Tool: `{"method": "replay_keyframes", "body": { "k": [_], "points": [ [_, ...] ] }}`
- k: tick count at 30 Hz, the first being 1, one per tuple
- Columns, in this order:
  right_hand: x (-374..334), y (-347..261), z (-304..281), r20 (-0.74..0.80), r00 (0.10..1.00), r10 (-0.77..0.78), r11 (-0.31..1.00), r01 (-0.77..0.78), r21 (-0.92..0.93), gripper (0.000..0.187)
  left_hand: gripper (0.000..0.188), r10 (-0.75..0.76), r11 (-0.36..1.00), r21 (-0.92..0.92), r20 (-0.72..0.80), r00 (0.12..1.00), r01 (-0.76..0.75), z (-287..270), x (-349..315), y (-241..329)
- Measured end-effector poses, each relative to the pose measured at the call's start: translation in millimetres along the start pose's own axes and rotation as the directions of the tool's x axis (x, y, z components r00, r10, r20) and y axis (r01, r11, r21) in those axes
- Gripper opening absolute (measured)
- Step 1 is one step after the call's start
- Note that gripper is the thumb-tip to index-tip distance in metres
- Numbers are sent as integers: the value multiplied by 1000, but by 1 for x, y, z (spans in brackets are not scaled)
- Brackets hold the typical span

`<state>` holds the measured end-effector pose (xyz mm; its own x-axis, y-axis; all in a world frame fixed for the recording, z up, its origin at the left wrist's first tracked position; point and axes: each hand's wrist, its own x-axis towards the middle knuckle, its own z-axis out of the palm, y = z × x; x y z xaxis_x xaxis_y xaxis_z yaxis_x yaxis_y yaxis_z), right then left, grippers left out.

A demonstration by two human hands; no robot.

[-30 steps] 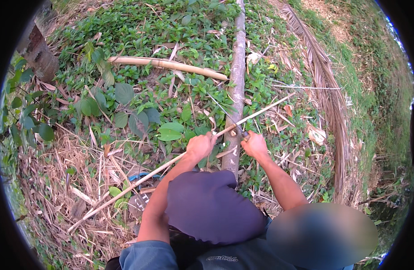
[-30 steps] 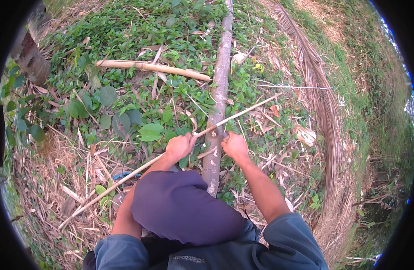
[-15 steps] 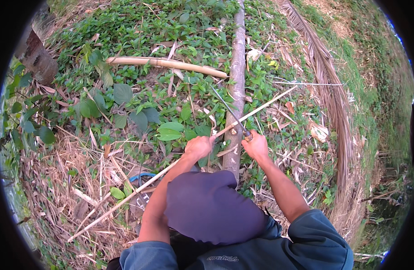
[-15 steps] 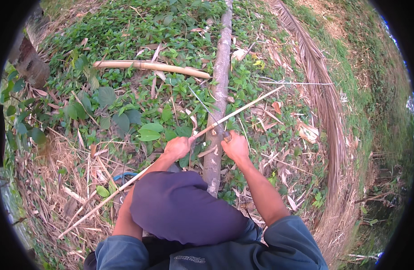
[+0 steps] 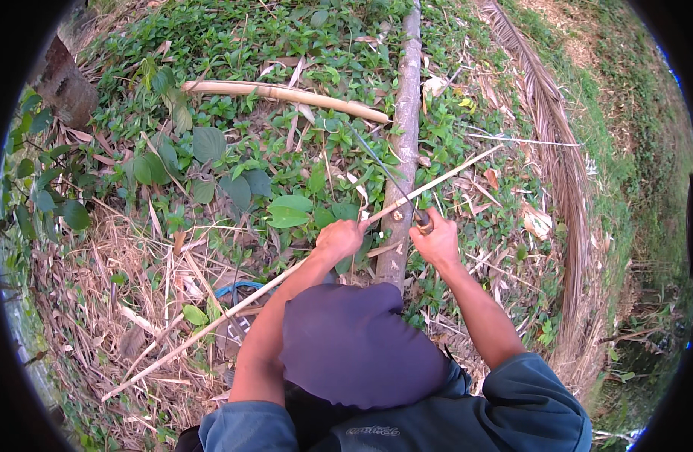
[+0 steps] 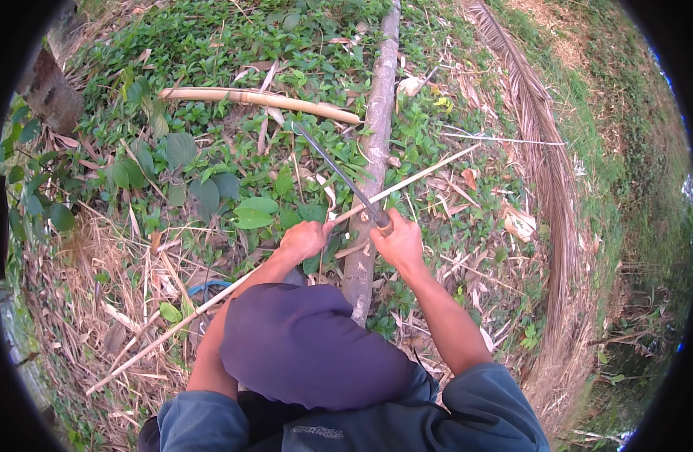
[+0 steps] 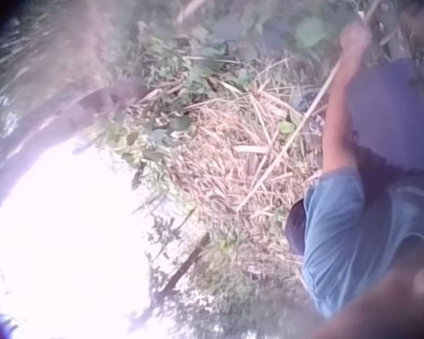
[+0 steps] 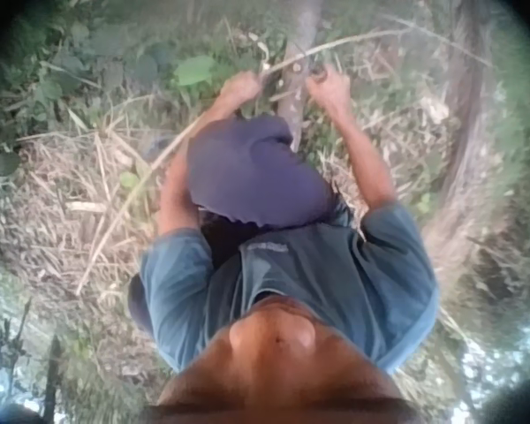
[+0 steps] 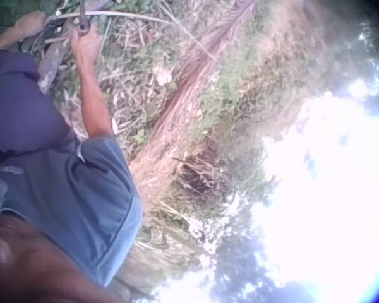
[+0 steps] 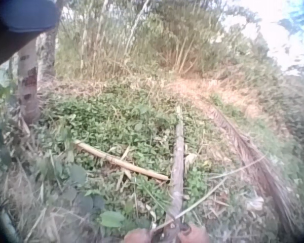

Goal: The person sits on the ground in a wooded area and uses a machete to sharpen and split thin wooden sticks. They repeatedly shave the ends of the sticks to create points and then split them lengthwise.

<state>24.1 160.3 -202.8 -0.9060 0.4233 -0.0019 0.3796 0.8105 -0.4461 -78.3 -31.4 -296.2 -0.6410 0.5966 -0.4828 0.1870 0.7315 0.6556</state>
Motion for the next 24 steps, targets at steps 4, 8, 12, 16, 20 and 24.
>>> {"method": "replay_keyframes", "body": {
  "k": [4,8,12,16,20,24],
  "points": [
    [1,29,18,24,999,24,991,-21,-130,37,67,23,1000,2,59,998,-23,-3,0,5],
    [16,24,10,243,947,211,926,-114,-359,37,60,112,992,61,-36,993,-110,9,9,-9],
    [14,25,10,244,929,277,928,-193,-318,37,41,242,967,121,-184,953,-222,20,-4,-17],
    [1,28,14,202,913,355,933,-360,-12,28,35,251,964,131,-140,958,-233,14,-15,-15],
    [-8,28,13,111,951,289,955,-277,-109,29,42,210,969,152,-104,972,-193,11,-10,-16],
    [-7,25,5,142,946,292,944,-262,-198,36,48,182,976,147,-133,974,-162,18,-3,-18]
  ]
}}
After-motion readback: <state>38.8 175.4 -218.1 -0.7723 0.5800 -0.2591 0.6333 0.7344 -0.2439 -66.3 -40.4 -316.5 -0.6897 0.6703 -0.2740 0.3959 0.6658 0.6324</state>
